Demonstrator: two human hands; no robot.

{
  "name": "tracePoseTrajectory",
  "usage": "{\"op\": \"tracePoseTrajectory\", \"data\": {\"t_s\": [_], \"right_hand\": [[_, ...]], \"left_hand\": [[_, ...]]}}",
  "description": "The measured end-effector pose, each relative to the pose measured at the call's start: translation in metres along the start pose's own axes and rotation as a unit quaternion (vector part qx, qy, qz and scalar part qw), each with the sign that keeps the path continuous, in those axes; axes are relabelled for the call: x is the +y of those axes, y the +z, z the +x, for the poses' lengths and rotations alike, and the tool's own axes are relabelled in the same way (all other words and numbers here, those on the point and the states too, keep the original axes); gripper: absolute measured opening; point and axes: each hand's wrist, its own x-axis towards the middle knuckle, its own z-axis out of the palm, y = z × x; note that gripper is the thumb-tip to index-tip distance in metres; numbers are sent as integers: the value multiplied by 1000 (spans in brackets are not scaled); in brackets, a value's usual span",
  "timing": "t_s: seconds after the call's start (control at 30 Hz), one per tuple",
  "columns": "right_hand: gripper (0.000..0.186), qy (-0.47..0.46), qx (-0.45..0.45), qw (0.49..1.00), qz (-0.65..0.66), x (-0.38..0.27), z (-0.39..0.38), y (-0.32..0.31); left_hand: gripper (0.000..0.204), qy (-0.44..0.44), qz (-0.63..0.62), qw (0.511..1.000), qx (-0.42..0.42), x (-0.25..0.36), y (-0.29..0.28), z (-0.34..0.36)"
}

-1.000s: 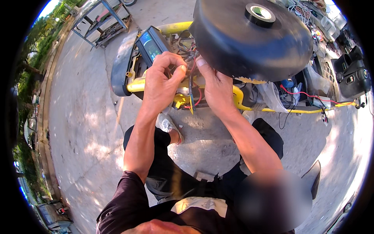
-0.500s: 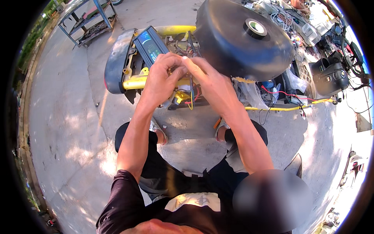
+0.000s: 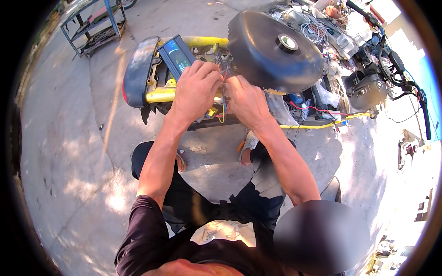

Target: The person sits on the ground and repairs the wiring of a yellow motor scooter. They strip wire ends, twist them together, and wrap the connections with electrical tape.

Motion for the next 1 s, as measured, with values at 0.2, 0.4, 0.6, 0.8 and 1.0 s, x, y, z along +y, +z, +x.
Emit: {"op": "tracePoseTrajectory", "data": {"t_s": [0.2, 0.4, 0.6, 0.8, 1.0], "right_hand": [[18, 116, 7, 987, 110, -9, 0, -5], [29, 222, 30, 956, 190, -39, -9, -25], [38, 178, 165, 940, 239, -26, -12, 31], [40, 285, 70, 820, 490, -4, 2, 35], [32, 234, 70, 843, 480, 8, -1, 47]], "left_hand": [[7, 10, 27, 999, -32, 4, -5, 1], [9, -38, 26, 999, -5, -11, -8, 0], [9, -46, -25, 999, 6, -1, -6, 3], [13, -131, -132, 983, -13, -6, -2, 5], [19, -225, -210, 947, -91, -7, -2, 18]]}}
